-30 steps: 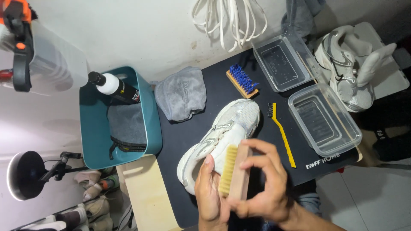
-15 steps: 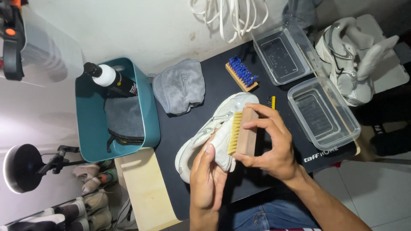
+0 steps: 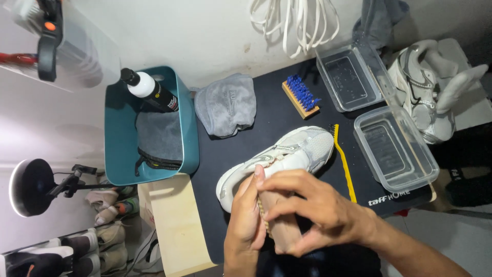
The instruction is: The person scrubs a white sneaker with a wooden brush, focusing on the upper mesh, laces, and sole. The person rotates the shoe to access different areas and continues scrubbing the entire surface.
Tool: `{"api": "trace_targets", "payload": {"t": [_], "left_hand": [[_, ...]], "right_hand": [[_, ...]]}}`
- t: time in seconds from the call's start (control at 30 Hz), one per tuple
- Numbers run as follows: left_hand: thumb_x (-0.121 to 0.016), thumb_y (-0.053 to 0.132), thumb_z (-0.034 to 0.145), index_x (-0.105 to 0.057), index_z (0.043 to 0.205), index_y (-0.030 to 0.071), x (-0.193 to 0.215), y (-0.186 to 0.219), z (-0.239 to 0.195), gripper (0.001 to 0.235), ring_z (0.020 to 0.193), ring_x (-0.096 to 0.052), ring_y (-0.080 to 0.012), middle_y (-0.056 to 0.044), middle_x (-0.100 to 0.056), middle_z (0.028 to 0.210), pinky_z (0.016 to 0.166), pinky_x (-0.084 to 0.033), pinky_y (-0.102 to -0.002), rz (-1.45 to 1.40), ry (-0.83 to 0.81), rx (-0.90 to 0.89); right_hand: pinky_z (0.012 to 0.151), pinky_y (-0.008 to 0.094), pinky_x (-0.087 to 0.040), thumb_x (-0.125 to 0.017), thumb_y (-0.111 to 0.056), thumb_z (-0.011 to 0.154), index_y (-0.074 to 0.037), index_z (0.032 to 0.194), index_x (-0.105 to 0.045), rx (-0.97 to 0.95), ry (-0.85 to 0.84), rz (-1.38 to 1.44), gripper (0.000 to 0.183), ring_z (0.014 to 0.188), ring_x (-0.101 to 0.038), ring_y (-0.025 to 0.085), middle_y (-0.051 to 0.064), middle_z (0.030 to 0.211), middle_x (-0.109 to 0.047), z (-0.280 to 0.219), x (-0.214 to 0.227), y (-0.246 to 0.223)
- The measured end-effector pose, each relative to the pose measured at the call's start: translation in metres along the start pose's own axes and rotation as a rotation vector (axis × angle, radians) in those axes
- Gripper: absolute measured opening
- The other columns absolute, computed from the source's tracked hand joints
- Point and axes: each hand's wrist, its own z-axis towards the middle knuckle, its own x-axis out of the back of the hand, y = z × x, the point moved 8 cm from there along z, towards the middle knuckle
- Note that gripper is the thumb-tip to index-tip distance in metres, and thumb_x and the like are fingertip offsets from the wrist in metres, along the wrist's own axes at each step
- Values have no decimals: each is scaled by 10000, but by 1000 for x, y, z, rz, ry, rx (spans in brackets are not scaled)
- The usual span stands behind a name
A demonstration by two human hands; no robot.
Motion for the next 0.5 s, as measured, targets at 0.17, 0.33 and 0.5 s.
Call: {"api": "trace_targets", "payload": {"t": [0.17, 0.33, 0.5], "left_hand": [[-491, 285, 1019, -618, 1336, -97, -2, -2, 5, 513, 1070, -709, -292, -248, -723, 1230, 789, -577, -342, -6, -90, -87], [-463, 394, 1008, -619, 1212, -18, 3, -1, -3, 485, 1121, -653, -256, -170, -679, 1164, 948, -520, -368, 5, 17, 2], [-284, 580, 993, -381, 1554, 22, -10, 6, -2, 797, 1411, -517, -229, -150, -519, 1552, 1080, -495, -380, 108, -225, -102]], "right_hand": [[1112, 437, -478, -918, -398, 706, -46, 1136, -628, -85, 290, -275, 627, 1286, -593, 372, 267, 1358, -558, 12, 39, 30], [1059, 427, -522, -923, -416, 738, -98, 1105, -682, -42, 187, -169, 543, 1240, -631, 333, 215, 1351, -587, 7, 8, 9], [1072, 454, -489, -915, -429, 688, -55, 1080, -651, -102, 322, -328, 603, 1271, -606, 370, 251, 1346, -579, 9, 20, 11]]}}
